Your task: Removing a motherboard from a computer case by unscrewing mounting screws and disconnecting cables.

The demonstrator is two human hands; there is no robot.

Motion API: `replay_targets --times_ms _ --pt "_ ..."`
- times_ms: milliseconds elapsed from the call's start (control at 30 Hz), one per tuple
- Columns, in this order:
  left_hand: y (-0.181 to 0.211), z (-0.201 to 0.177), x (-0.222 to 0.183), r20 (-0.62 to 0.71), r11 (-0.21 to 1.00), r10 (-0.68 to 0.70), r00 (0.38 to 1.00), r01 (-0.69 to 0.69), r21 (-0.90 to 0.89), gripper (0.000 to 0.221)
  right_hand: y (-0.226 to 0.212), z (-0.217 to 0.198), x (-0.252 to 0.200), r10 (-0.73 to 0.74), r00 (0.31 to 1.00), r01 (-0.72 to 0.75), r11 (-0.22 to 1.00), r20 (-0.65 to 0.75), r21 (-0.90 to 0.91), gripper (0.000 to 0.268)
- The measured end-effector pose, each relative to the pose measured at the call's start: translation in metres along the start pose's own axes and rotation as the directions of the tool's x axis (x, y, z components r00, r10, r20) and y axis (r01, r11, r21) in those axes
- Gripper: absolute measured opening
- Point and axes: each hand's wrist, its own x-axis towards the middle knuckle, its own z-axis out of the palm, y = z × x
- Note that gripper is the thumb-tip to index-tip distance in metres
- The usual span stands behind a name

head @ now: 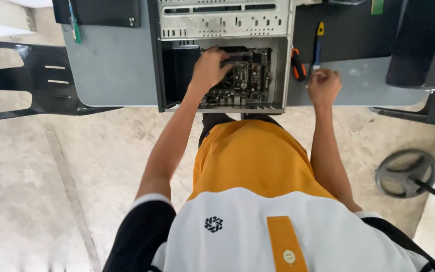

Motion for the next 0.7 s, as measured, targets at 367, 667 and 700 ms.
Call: replay_targets --times_ms 367,667,700 --pt "-0.002 0.024 0.034 0.436 0.990 -0.035 0.899 -0.030 0.140 0.075 -0.282 -0.061 0.062 -0.440 0.799 0.322 0.889 0.410 0.326 0.007" --pt "-0.025 0.000 -0.005 0.465 0.954 -0.160 0.871 0.016 0.299 0.115 -0.281 0.080 0.053 -0.243 0.417 0.762 0.619 0.876 -0.191 0.022" --pt "-0.026 -0.006 -0.009 0.455 0.960 -0.170 0.874 0.042 0.277 0.111 -0.284 0.080 0.052 -0.248 0.393 0.800 0.567 0.885 -0.196 0.029"
